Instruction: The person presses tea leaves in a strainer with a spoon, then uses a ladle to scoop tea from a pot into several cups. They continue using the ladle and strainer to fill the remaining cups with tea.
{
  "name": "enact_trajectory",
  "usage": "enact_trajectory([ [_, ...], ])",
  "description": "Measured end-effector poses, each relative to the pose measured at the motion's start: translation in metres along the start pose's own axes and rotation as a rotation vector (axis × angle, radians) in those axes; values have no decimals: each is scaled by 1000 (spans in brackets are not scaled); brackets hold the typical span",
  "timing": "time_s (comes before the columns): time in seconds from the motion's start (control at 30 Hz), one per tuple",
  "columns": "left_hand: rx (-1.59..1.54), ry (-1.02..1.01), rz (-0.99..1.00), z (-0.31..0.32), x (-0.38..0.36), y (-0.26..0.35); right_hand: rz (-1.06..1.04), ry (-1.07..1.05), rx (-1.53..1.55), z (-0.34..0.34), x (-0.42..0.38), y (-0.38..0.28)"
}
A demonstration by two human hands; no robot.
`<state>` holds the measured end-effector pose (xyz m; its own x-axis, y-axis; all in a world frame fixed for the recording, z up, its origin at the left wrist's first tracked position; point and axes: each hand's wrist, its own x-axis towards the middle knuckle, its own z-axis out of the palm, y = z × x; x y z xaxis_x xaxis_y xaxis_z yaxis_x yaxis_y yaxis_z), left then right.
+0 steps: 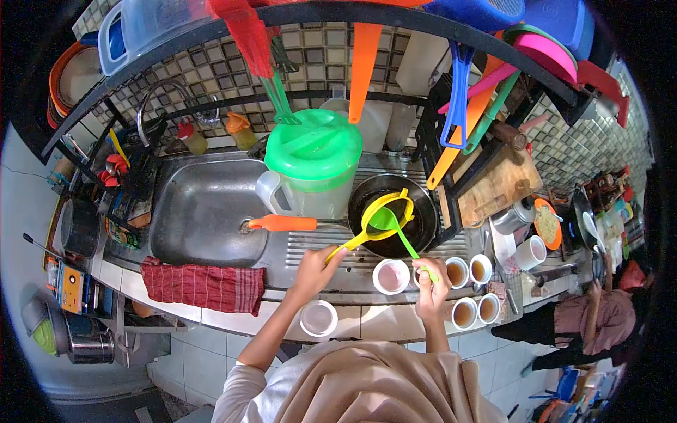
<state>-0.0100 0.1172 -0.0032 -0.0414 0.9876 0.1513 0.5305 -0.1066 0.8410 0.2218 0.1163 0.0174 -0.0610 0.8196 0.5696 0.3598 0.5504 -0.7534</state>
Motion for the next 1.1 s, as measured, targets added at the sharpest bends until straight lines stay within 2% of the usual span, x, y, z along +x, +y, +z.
enact_trajectory([
  [0.27, 37, 16, 17, 2, 1, -3, 60, 58, 68, 1, 0, 4],
  [0.37, 72, 25, 29, 1, 1, -2, -34, 3, -11, 1, 0, 7],
  [0.43, 105, 30, 40, 1, 1, -2, 72, 119, 309, 2, -6, 11],
  [0.5, 173, 21, 60, 1, 2, -4, 42, 142, 257, 0, -3, 12],
  [0.57, 209, 45, 94, 2, 2, -4, 21, 80, 129, -1, 0, 14],
  [0.7, 367, 97, 184, 4, 4, -3, 72, -7, 186, -4, 0, 12],
  [0.8, 404, 97, 183, 4, 3, -3, 16, 113, 237, -6, -3, 19],
  [0.93, 401, 115, 192, 6, 3, -4, 18, 136, 176, -7, 1, 16],
  [1.1, 434, 167, 198, 9, 4, 2, 24, 19, 15, -4, 6, 15],
])
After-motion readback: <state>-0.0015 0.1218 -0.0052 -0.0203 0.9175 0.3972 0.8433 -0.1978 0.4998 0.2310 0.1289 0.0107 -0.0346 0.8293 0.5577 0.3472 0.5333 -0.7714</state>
